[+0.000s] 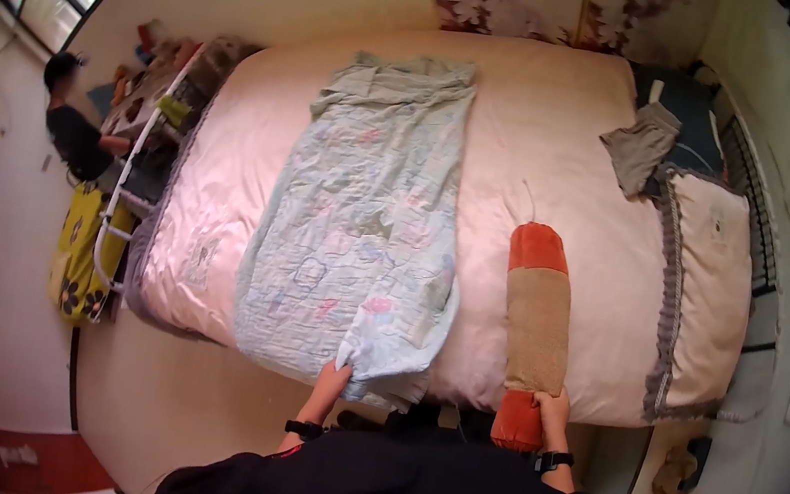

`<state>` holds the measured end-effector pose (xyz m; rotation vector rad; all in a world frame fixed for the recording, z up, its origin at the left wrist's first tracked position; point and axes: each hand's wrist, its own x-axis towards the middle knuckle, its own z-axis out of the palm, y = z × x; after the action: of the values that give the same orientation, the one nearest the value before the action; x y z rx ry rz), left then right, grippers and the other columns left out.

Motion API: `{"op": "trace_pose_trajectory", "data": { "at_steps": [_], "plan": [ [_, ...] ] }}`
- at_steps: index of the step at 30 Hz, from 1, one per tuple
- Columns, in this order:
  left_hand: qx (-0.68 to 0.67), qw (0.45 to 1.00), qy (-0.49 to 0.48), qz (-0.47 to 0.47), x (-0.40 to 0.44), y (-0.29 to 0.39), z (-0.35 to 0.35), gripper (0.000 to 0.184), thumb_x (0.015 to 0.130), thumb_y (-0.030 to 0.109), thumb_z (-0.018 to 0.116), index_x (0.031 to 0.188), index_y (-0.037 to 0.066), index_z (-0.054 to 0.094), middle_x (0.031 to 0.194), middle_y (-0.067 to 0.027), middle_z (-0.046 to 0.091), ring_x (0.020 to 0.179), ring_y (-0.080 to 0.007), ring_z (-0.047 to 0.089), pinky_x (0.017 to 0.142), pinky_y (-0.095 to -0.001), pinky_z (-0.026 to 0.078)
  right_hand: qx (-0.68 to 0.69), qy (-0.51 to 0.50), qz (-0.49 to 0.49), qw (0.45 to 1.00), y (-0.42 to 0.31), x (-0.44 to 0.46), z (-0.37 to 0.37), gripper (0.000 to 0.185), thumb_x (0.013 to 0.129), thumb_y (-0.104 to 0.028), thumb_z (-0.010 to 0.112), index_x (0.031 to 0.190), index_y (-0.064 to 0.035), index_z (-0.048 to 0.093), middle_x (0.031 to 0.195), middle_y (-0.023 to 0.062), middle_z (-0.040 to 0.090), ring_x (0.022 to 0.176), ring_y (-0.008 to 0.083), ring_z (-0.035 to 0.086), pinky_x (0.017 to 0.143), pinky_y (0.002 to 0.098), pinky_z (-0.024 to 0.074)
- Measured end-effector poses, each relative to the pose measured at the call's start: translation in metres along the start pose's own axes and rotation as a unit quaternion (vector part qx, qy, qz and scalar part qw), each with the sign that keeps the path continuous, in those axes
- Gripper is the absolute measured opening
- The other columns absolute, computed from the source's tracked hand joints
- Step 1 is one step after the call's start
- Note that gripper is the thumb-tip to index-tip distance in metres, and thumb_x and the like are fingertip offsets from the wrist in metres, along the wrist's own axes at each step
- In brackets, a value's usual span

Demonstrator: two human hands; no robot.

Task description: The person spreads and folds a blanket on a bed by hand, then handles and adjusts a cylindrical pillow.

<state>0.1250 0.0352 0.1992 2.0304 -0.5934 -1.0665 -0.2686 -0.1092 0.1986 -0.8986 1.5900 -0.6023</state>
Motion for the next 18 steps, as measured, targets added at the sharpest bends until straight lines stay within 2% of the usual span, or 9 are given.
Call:
{"op": "trace_pose_trajectory", "data": {
  "at_steps": [1,2,4,8,11,14,16,17,18],
  "plan": [
    [0.01,1.0,0.002,0.028,-0.004,-0.003,0.005,0.028,0.071,0.018,0.048,0.087,-0.004,0.055,0.069,-0.0145,0.057,0.066,-0.0211,0.054,0.062,-0.034,0.042,-0.033,0.044,-0.017,0.998,-0.004,0.006,0.0,0.031,0.056,-0.001,0.051,0.087,0.0018,0.051,0.067,0.0046,0.052,0.056,0.0152,0.047,0.051,0.025,0.0401],
    [0.001,0.999,0.034,0.017,-0.014,0.002,0.009,0.028,0.071,0.018,0.048,0.087,-0.004,0.055,0.069,-0.0145,0.057,0.066,-0.0211,0.054,0.062,-0.034,0.042,-0.045,0.012,-0.024,0.999,-0.007,0.014,-0.001,0.031,0.056,-0.001,0.051,0.087,0.0018,0.051,0.067,0.0046,0.052,0.056,0.0152,0.047,0.051,0.025,0.0401],
    [0.021,0.997,0.037,0.063,-0.03,0.016,0.02,0.03,0.071,0.018,0.047,0.09,-0.004,0.055,0.073,-0.0176,0.058,0.069,-0.0243,0.056,0.065,-0.035,0.042,0.092,-0.003,-0.056,0.994,-0.016,0.034,-0.01,0.028,0.057,0.001,0.05,0.085,0.0016,0.051,0.063,0.0044,0.052,0.05,0.0135,0.046,0.046,0.0233,0.0394],
    [0.021,0.997,0.077,0.013,-0.068,0.029,0.059,0.03,0.072,0.018,0.046,0.09,-0.004,0.055,0.075,-0.0177,0.059,0.072,-0.0263,0.056,0.067,-0.035,0.043,0.127,-0.053,-0.11,0.984,-0.06,0.069,-0.07,0.026,0.057,0.005,0.048,0.083,0.0018,0.05,0.062,0.0044,0.051,0.048,0.012,0.045,0.043,0.0213,0.0378],
    [-0.041,0.986,0.162,-0.001,-0.084,0.023,0.112,0.029,0.073,0.017,0.045,0.09,-0.003,0.056,0.078,-0.019,0.059,0.074,-0.0286,0.057,0.069,-0.0351,0.042,0.068,-0.069,-0.183,0.978,-0.11,0.098,-0.144,0.026,0.057,0.005,0.047,0.083,0.001,0.05,0.061,0.0031,0.05,0.046,0.0108,0.044,0.042,0.021,0.037],
    [-0.093,0.982,0.16,0.027,-0.109,0.06,0.158,0.029,0.073,0.017,0.045,0.092,-0.002,0.055,0.081,-0.0205,0.058,0.077,-0.0317,0.056,0.07,-0.0354,0.042,0.038,-0.026,-0.249,0.967,-0.158,0.131,-0.243,0.032,0.058,0.004,0.048,0.089,0.002,0.051,0.063,0.0033,0.05,0.045,0.0104,0.044,0.042,0.0205,0.0377],
    [0.04,0.995,0.069,0.064,-0.127,0.092,0.184,0.031,0.073,0.017,0.044,0.097,0.0,0.054,0.082,-0.0208,0.058,0.078,-0.0325,0.056,0.07,-0.0356,0.043,0.039,-0.028,-0.314,0.948,-0.192,0.161,-0.322,0.041,0.06,0.005,0.047,0.101,0.0044,0.048,0.067,0.0042,0.052,0.05,0.0108,0.045,0.045,0.0198,0.0377],
    [0.028,0.996,0.057,0.067,-0.135,0.106,0.198,0.029,0.073,0.017,0.044,0.096,0.001,0.052,0.082,-0.0213,0.057,0.077,-0.0355,0.055,0.069,-0.0369,0.042,-0.002,0.037,-0.332,0.943,-0.21,0.169,-0.355,0.044,0.062,0.004,0.048,0.106,0.0037,0.046,0.071,0.0048,0.052,0.052,0.0099,0.045,0.047,0.0187,0.0374],
    [0.021,0.996,0.064,0.061,-0.139,0.114,0.21,0.029,0.073,0.017,0.044,0.096,0.001,0.052,0.082,-0.0213,0.057,0.077,-0.0355,0.055,0.069,-0.0369,0.042,-0.145,0.13,-0.362,0.912,-0.229,0.178,-0.378,0.043,0.065,-0.001,0.052,0.108,0.001,0.046,0.084,0.0106,0.056,0.063,0.0174,0.053,0.058,0.0259,0.0441]
  ]
}}
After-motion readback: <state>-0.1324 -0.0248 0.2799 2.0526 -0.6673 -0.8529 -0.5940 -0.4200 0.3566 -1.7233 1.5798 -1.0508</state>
